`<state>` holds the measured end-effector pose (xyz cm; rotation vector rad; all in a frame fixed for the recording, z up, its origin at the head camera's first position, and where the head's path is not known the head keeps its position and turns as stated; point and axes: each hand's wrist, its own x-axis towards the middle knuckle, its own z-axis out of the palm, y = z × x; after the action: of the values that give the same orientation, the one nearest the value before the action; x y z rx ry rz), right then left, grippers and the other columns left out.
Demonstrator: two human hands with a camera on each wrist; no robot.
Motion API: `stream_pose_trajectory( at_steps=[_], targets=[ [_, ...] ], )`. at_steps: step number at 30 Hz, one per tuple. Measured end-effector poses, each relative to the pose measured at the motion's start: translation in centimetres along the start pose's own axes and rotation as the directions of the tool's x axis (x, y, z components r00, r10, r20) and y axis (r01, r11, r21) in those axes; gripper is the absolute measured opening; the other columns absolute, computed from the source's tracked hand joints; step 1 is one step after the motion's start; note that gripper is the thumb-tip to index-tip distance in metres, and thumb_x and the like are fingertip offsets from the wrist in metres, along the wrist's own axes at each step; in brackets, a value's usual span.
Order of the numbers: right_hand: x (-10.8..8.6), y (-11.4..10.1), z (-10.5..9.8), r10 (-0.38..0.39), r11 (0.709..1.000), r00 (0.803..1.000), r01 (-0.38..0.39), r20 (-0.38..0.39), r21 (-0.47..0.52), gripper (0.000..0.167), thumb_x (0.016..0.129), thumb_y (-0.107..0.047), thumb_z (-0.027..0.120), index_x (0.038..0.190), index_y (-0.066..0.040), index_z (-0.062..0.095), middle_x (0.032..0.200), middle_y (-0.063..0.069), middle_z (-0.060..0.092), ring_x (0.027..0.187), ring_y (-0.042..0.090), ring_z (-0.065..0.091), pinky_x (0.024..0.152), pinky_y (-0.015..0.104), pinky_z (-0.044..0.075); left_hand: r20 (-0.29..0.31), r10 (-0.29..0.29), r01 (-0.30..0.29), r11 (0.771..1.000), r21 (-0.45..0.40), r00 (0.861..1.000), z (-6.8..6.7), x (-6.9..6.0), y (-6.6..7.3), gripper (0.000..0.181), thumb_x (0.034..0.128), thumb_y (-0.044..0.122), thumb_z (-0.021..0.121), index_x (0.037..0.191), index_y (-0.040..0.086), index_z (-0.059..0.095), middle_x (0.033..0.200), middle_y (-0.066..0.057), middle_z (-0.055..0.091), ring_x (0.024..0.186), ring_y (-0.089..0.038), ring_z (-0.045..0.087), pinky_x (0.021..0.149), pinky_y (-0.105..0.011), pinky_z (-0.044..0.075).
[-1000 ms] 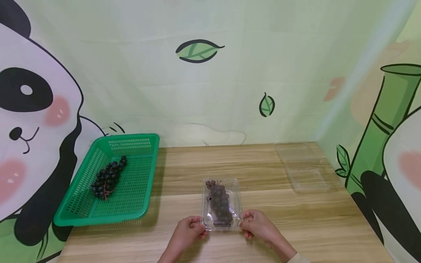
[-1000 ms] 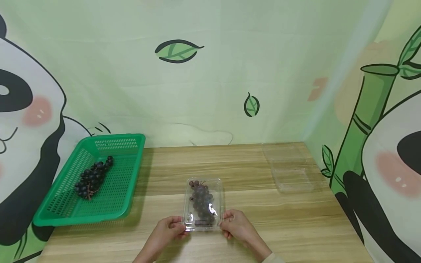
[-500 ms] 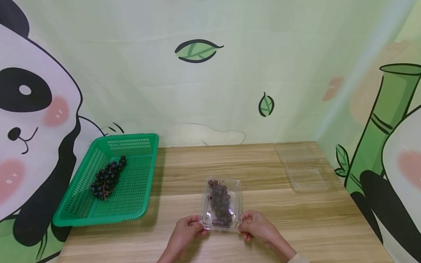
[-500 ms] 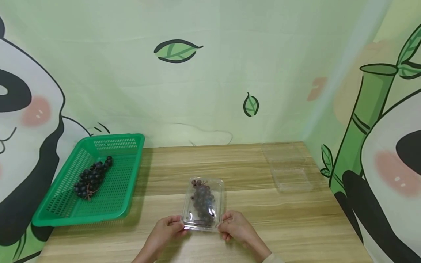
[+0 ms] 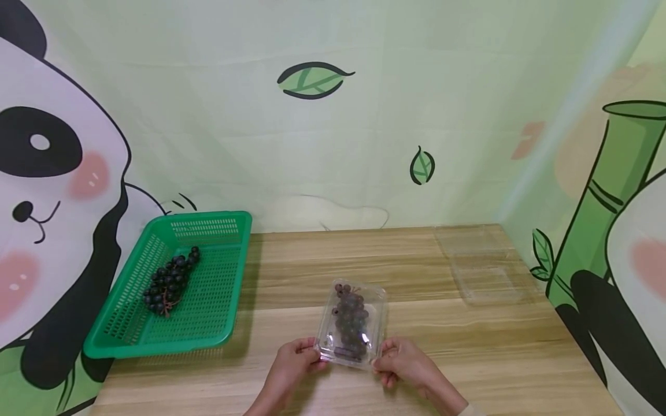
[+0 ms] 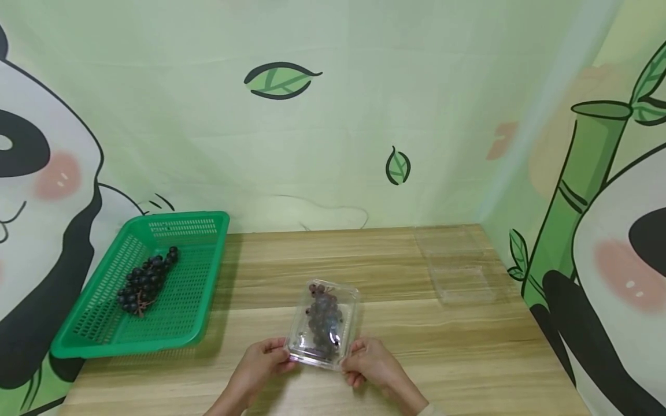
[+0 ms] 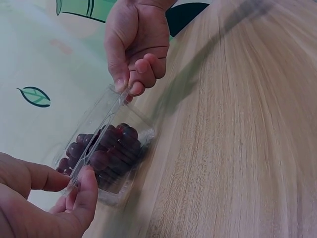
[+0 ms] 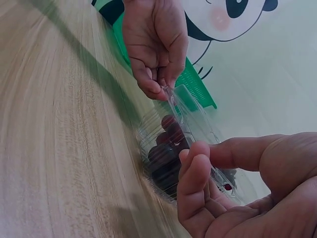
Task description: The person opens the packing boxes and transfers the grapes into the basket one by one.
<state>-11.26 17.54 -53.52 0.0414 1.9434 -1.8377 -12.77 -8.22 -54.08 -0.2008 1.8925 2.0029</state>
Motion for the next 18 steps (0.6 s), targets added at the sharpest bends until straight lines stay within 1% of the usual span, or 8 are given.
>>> stream_pose_trajectory(
  at_steps=[5,13,18],
  targets=[
    [-0.07,0.11,0.09,-0.013,1.0,1.0,0.012,0.022,0.018,0.014,0.088,0.003,0.067,0.086,-0.001,0.054,0.07,0.008,0.067,0.053,0.01,0.059,0.048,0.02,0.049,-0.009,0.009,-0.009,1.0,-0.014,1.0,0.09,0.02,0.07,0.04,0.0951,-0.009,0.054,0.13,-0.027,0.047,0.101,-0.018,0.067,0.08,-0.014,0.069,0.078,-0.028,0.06],
    [-0.27,0.17,0.39,-0.005,0.999,1.0,0.003,0.031,0.055,0.019,0.089,0.002,0.068,0.098,0.003,0.051,0.076,0.011,0.07,0.055,0.01,0.061,0.051,0.021,0.051,-0.036,0.041,-0.042,0.999,-0.032,0.999,0.17,0.16,0.15,0.042,0.0946,-0.008,0.055,0.131,-0.028,0.045,0.106,-0.021,0.065,0.081,-0.013,0.066,0.076,-0.026,0.059],
    [-0.39,0.35,0.35,-0.005,0.997,0.999,0.002,0.04,0.078,0.025,0.091,-0.001,0.07,0.103,0.005,0.048,0.077,0.01,0.07,0.056,0.011,0.062,0.052,0.022,0.052,-0.042,0.044,-0.045,0.998,-0.041,0.998,0.12,0.4,0.07,0.044,0.0938,-0.009,0.054,0.131,-0.029,0.044,0.107,-0.021,0.065,0.081,-0.013,0.066,0.074,-0.023,0.058]
  ],
)
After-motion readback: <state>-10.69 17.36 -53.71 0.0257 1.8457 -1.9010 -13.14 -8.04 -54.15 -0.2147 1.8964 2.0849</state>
